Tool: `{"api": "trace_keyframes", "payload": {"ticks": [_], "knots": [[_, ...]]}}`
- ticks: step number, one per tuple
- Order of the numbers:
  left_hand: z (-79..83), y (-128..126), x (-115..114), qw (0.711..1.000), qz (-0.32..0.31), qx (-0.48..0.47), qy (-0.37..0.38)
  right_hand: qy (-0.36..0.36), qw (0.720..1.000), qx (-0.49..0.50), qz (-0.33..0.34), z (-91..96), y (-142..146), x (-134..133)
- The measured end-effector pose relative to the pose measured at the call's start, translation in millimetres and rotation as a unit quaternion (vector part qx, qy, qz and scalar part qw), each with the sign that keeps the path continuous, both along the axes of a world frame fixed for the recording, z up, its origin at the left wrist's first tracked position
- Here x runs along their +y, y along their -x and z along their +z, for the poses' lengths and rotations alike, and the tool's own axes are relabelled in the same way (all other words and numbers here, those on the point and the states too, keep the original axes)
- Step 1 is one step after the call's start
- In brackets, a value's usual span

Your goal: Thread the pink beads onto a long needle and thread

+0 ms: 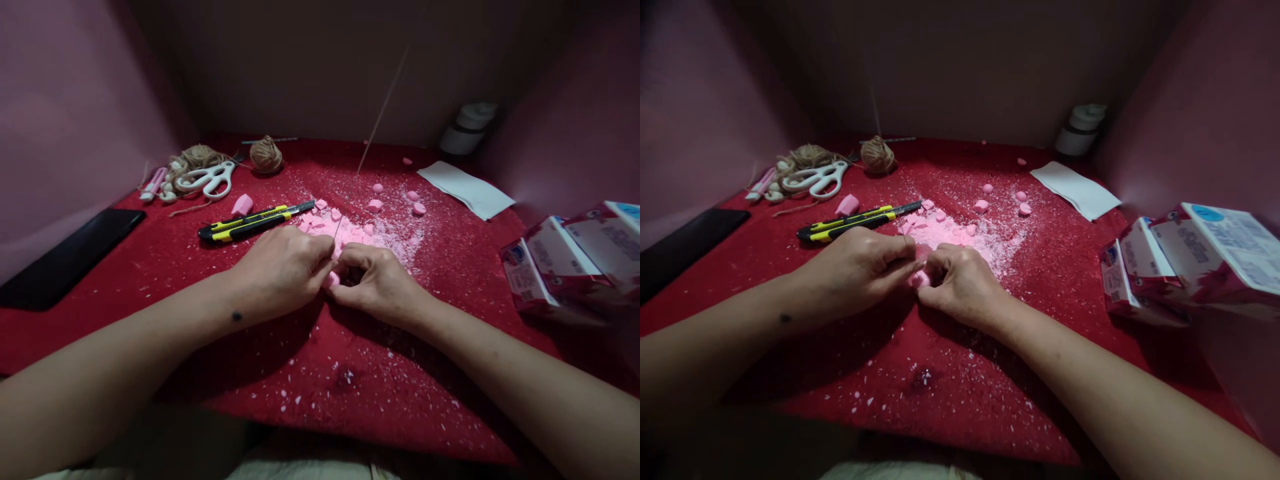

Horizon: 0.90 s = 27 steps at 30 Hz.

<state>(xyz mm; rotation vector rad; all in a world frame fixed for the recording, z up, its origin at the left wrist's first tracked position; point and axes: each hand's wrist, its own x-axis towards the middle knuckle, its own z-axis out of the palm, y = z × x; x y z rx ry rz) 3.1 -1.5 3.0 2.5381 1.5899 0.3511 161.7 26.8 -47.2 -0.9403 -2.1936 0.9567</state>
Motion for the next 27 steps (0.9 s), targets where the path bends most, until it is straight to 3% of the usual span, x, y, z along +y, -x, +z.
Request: {"api": "trace_keyframes", "payload": {"ticks": [4, 10, 16, 19, 22, 27], "knots": [[0.9, -4.6, -6.1, 0.998, -0.012, -0.037, 0.046, -0.012, 1.0, 0.005, 0.014, -1.5, -1.2, 1.1], [-6.5, -4.5, 2.3, 0.997, -0.055, -0.049, -0.001, -0.016, 1.0, -0.001, 0.023, -2.5, -1.1, 1.7], [-3.5, 1.8, 4.7, 0.999, -0.024, 0.013, -0.025, -0.015, 1.0, -0.018, -0.007, -2.9, 0.5, 0.0], [0.5, -0.2, -1.1, 1.0, -0.006, 0.01, 0.001, -0.016, 1.0, -0.015, -0.009, -1.9, -0.2, 0.1], [1.3, -4.2, -5.7, 0.999, -0.021, -0.014, 0.03, -0.011, 1.0, -0.016, 0.001, -1.3, -1.1, 1.3], [-4.7, -3.8, 1.0, 0.998, -0.041, -0.036, 0.014, -0.013, 1.0, -0.007, 0.013, -1.9, -0.6, 1.3]]}}
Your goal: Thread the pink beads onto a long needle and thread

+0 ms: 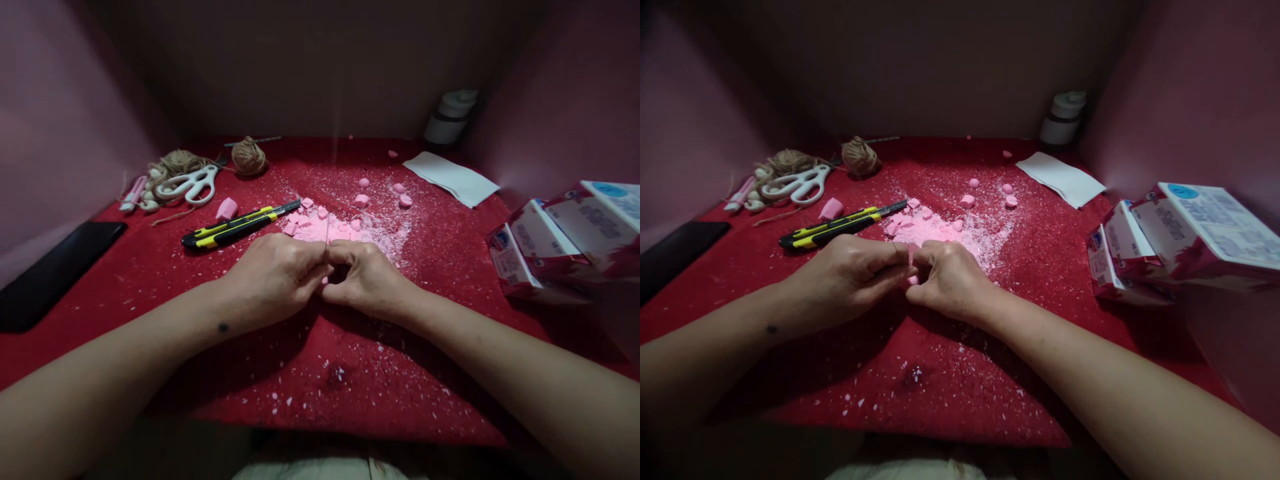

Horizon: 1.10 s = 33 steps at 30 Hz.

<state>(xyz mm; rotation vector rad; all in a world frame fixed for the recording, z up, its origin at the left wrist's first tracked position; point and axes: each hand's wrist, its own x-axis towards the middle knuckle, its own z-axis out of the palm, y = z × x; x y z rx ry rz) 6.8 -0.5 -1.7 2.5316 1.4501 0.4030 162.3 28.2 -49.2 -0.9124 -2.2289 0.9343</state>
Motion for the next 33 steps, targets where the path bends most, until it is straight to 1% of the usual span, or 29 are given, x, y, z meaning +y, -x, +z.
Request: {"api": "trace_keyframes", "payload": {"ticks": [4, 8, 10, 13, 17, 21, 33], "knots": [[-0.5, 5.4, 8.3, 1.0, 0.027, 0.0, -0.002, 0.006, 1.0, -0.012, -0.025, 0.1, 1.5, -1.4], [4.3, 3.8, 3.2, 0.998, 0.059, 0.012, 0.031, 0.003, 1.0, -0.009, -0.024, 0.0, 1.2, -0.3], [6.0, 0.3, -1.7, 0.997, 0.059, 0.017, 0.054, -0.001, 1.0, -0.009, -0.021, -0.6, 0.6, 0.7], [6.0, -3.7, -4.4, 0.997, 0.041, 0.006, 0.07, -0.003, 1.0, -0.014, -0.016, -1.5, 0.1, 0.9], [3.0, -1.3, 1.5, 0.999, 0.025, -0.013, 0.043, -0.014, 1.0, -0.019, -0.015, -2.3, 0.9, -0.3], [0.5, 4.3, 5.9, 1.0, 0.021, 0.0, 0.01, -0.031, 0.999, -0.019, -0.029, -3.4, 2.3, -0.3], [1.4, 5.6, 2.5, 0.999, 0.038, 0.015, 0.026, -0.07, 0.997, -0.037, -0.024, -4.1, 2.8, -0.7]]}}
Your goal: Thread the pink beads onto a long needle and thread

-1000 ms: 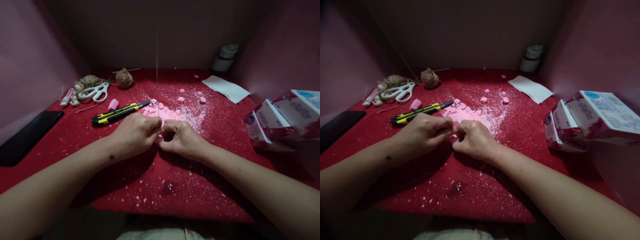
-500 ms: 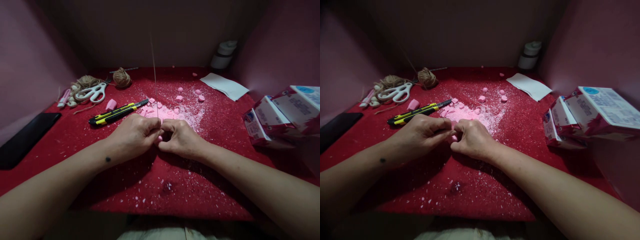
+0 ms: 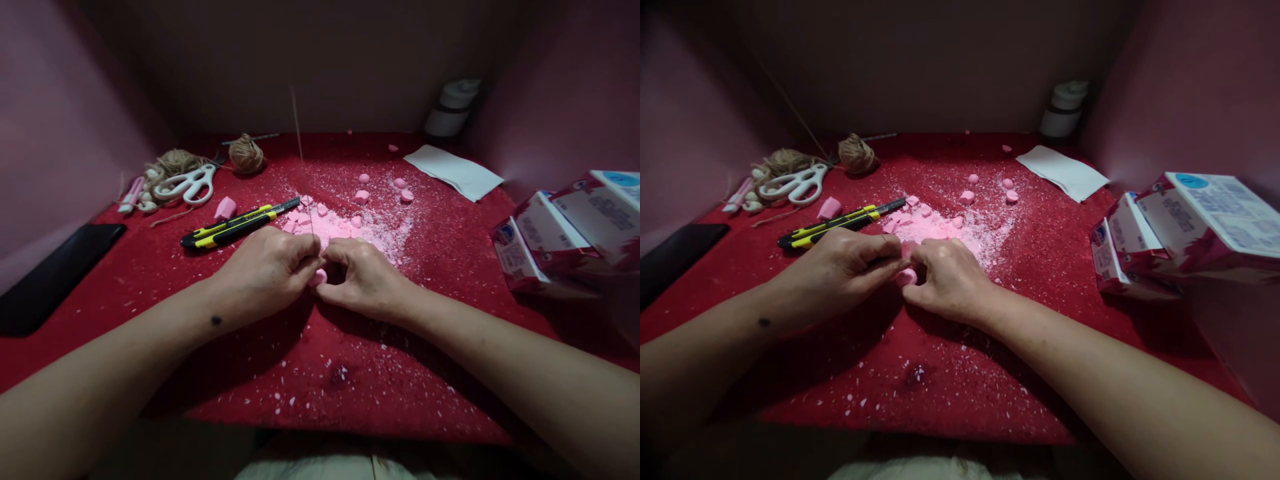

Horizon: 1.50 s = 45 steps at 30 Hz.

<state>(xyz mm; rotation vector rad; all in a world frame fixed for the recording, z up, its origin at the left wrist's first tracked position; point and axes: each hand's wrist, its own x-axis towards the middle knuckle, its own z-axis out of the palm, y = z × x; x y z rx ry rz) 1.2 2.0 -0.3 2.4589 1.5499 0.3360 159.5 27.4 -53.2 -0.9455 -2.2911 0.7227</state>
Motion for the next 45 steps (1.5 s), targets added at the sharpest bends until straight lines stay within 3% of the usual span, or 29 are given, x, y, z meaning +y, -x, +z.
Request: {"api": "trace_keyframes", "payload": {"ticks": [7, 17, 28, 36, 45], "knots": [[-0.1, -1.1, -3.6, 1.0, 0.019, -0.012, 0.011, -0.015, 1.0, -0.003, 0.017, 0.8, -0.9, 0.1], [1.2, 0.7, -3.8, 1.0, -0.01, -0.026, 0.014, -0.008, 1.0, -0.001, 0.024, 1.8, -1.0, -0.5], [-2.8, -1.4, -6.5, 0.996, -0.069, -0.046, -0.032, 0.006, 1.0, 0.014, 0.024, 0.7, -1.4, 0.8], [-3.1, 1.4, -2.9, 0.999, -0.014, -0.024, -0.023, 0.016, 1.0, 0.013, -0.005, 2.7, 1.7, -1.4], [2.4, -4.1, -1.7, 0.996, 0.031, -0.081, 0.03, 0.006, 1.0, 0.022, -0.018, 0.6, 2.1, -1.4]]}}
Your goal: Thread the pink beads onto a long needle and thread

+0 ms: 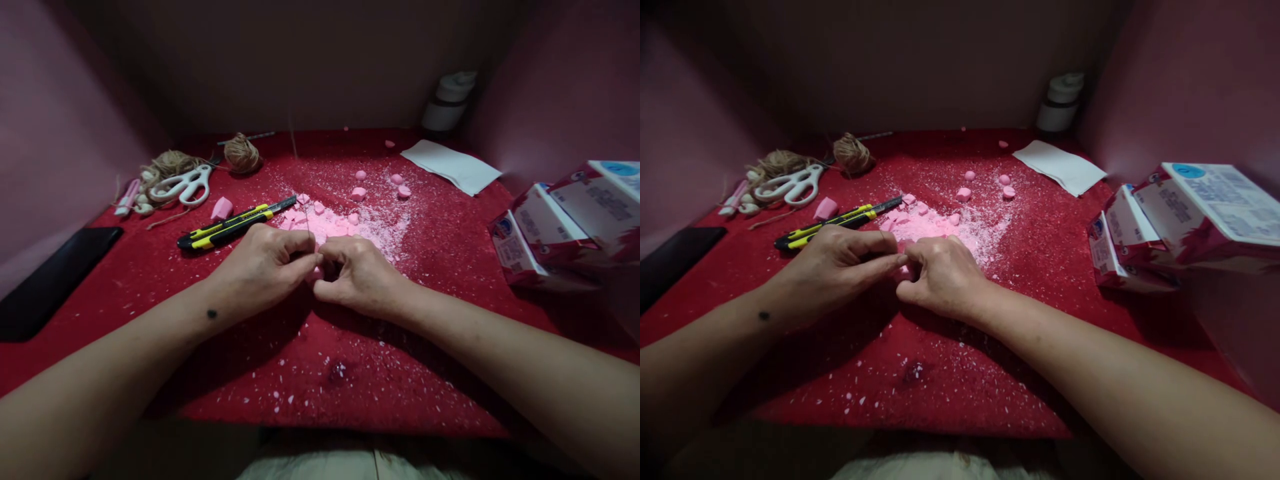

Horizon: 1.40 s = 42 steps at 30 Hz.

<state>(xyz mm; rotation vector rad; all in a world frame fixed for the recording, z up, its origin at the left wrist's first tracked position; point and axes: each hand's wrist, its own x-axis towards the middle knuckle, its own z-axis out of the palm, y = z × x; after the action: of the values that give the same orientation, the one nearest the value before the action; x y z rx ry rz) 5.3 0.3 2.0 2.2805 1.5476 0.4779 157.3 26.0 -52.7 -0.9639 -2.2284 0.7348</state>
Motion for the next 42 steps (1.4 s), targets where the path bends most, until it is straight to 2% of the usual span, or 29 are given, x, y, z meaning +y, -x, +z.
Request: {"api": "trace_keyframes", "payload": {"ticks": [8, 15, 24, 31, 36, 40, 42], "knots": [[-3.9, 5.9, 1.0, 0.997, 0.028, -0.074, 0.015, -0.007, 1.0, 0.002, 0.002, -0.1, 1.4, -0.8], [-3.8, 5.8, 0.1, 0.994, 0.05, -0.094, 0.035, -0.007, 1.0, -0.023, 0.017, 2.4, 0.1, -0.5], [-5.2, 6.2, 3.0, 0.994, 0.01, -0.101, 0.034, 0.044, 0.999, 0.018, 0.024, 3.8, -0.1, 0.4], [-1.1, 3.6, -5.6, 0.997, 0.033, -0.075, 0.01, 0.075, 0.997, 0.029, 0.011, 5.2, 0.2, -1.0], [-4.1, -0.3, -10.8, 0.999, -0.011, -0.045, -0.016, 0.08, 0.997, 0.022, 0.009, 4.5, -0.8, -0.6], [-8.7, 1.6, -3.9, 0.996, -0.065, -0.033, -0.047, 0.079, 0.997, 0.019, 0.016, 2.5, -0.8, 0.4], [-9.3, 3.8, 0.1, 0.996, -0.068, -0.032, -0.048, 0.08, 0.996, 0.026, 0.014, 2.2, -0.4, 0.3]]}}
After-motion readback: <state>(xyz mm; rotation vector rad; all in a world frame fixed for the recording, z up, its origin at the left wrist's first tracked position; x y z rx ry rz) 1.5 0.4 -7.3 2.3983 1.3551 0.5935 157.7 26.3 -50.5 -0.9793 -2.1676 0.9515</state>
